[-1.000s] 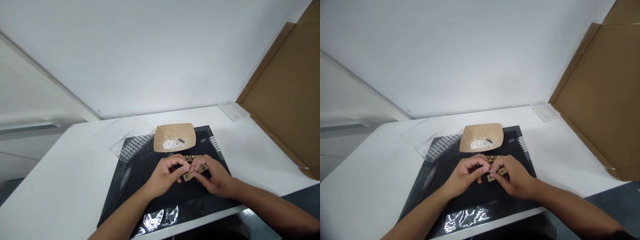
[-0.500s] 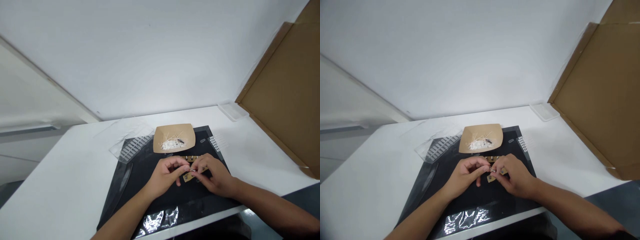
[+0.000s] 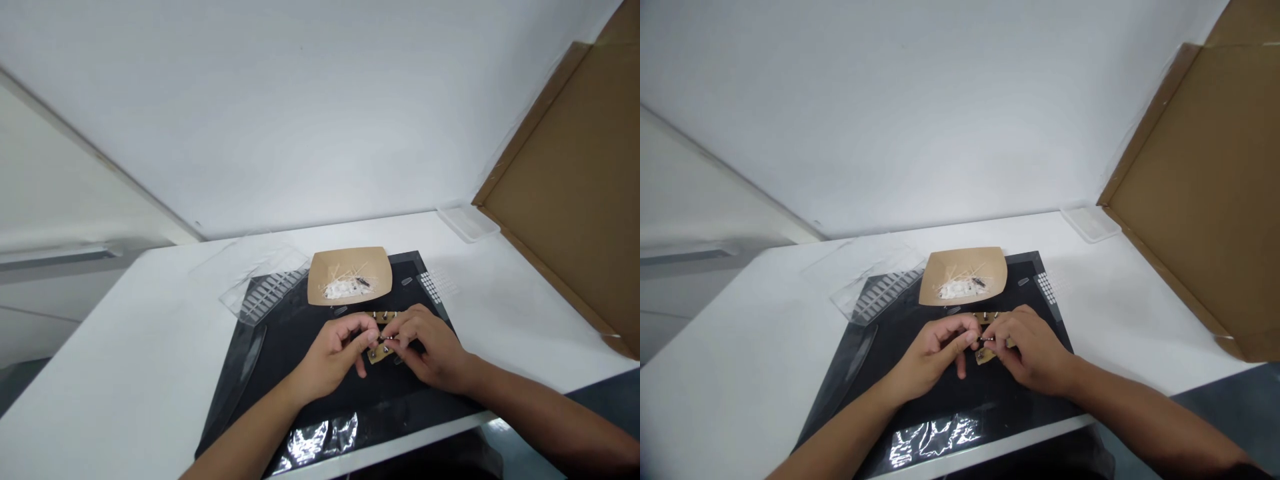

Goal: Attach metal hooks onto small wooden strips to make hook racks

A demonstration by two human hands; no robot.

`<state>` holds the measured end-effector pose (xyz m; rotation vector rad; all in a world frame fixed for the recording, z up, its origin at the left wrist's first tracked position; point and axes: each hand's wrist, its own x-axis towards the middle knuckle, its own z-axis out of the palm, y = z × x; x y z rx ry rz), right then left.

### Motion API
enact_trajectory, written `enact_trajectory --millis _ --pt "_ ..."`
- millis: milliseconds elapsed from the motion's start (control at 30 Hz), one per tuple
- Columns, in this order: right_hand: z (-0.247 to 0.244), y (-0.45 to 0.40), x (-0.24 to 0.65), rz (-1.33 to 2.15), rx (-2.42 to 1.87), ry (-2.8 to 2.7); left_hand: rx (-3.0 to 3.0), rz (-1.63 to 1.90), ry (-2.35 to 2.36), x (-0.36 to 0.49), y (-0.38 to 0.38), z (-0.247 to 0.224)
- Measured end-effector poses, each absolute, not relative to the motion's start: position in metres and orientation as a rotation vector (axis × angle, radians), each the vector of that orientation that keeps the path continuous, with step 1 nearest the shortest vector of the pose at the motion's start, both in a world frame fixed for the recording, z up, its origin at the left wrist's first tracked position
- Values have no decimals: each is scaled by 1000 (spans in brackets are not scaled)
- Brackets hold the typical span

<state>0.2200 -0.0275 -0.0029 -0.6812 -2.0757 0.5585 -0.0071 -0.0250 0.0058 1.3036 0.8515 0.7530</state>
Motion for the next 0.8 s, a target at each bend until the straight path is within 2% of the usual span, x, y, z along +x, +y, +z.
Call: enact_trajectory --millis 333,800 --pt "0 -30 221 569 -703 -1983 1124 728 717 -3 -31 2" --pt "-3 -32 222 749 -716 -1912 1190 815 813 -3 -30 9"
